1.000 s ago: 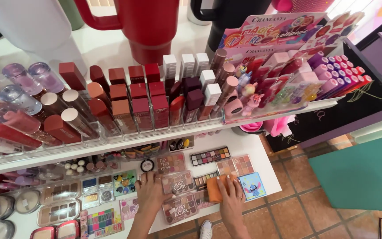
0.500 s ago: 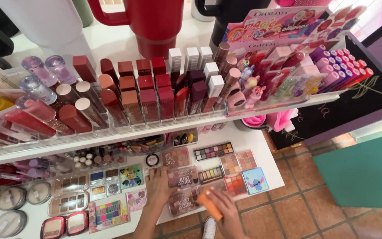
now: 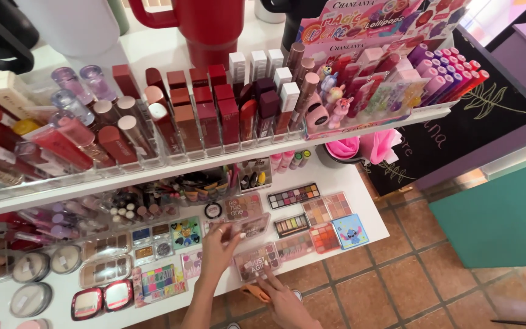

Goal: Organizing and cleaning makeup palettes on a display shelf using a cloth

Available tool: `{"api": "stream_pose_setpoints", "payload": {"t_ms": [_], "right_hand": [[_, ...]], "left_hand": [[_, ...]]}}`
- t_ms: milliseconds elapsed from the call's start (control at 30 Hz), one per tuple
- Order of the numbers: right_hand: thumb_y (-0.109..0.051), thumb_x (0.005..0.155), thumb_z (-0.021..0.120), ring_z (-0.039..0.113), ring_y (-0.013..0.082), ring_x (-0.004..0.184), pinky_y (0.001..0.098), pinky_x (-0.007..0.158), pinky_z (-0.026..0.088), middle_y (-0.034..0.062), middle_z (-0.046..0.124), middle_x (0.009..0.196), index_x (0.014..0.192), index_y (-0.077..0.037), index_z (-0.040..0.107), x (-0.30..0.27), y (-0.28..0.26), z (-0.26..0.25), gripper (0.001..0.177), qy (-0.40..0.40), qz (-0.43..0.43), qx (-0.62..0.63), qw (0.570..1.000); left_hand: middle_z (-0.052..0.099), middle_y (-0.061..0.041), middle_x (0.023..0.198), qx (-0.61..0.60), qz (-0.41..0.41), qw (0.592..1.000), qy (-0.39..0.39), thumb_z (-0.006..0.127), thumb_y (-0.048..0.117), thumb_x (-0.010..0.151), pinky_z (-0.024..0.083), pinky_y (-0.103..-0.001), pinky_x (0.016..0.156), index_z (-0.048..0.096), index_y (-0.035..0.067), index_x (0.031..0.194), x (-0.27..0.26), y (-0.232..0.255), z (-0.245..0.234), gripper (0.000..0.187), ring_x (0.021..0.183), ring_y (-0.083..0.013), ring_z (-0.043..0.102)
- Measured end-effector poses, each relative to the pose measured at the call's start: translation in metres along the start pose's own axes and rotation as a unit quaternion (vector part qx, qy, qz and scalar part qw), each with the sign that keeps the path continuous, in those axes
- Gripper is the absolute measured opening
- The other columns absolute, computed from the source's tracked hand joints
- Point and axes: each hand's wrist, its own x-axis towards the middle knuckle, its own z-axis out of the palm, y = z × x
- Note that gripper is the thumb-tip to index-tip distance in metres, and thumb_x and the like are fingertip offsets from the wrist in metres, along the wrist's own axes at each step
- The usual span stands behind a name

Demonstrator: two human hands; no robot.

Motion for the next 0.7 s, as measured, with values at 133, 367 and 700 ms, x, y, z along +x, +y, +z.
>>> {"api": "stream_pose_setpoints", "payload": {"t_ms": [133, 367, 700], "right_hand": [[0.004, 0.089, 0.051, 0.057, 0.0378, 0.129, 0.0521, 0.077, 0.052, -0.0001, 0.003, 0.174, 0.158, -0.013, 0.037, 0.006, 0.006, 0.02, 0.072, 0.044, 0.011, 0.003, 0.999], [-0.001, 0.089, 0.052, 0.056, 0.0527, 0.118, 0.0597, 0.087, 0.049, 0.0078, 0.004, 0.173, 0.16, -0.013, 0.031, 0.016, 0.015, 0.047, 0.074, 0.108, 0.019, -0.043, 0.993], [-0.017, 0.093, 0.067, 0.063, 0.0363, 0.128, 0.0445, 0.1, 0.052, 0.0063, 0.026, 0.169, 0.153, -0.023, 0.044, 0.024, 0.024, 0.048, 0.064, 0.191, 0.0, 0.033, 0.981]], "left_hand": [[0.074, -0.005, 0.101, -0.076, -0.037, 0.995, 0.051, 0.079, 0.013, 0.084, 0.063, -0.028, 0.073, 0.076, 0.006, 0.114, -0.036, 0.038, -0.032, 0.031, 0.085, -0.0165, 0.07], [0.075, -0.016, 0.109, -0.309, -0.106, 0.94, 0.101, 0.068, 0.009, 0.094, 0.053, -0.034, 0.079, 0.057, 0.006, 0.112, -0.086, 0.006, -0.05, 0.021, 0.093, -0.0236, 0.069], [0.063, -0.015, 0.141, -0.484, -0.226, 0.831, 0.154, 0.056, -0.003, 0.097, 0.052, -0.041, 0.09, 0.05, 0.009, 0.144, -0.143, 0.051, -0.07, 0.049, 0.117, -0.0288, 0.061]]}}
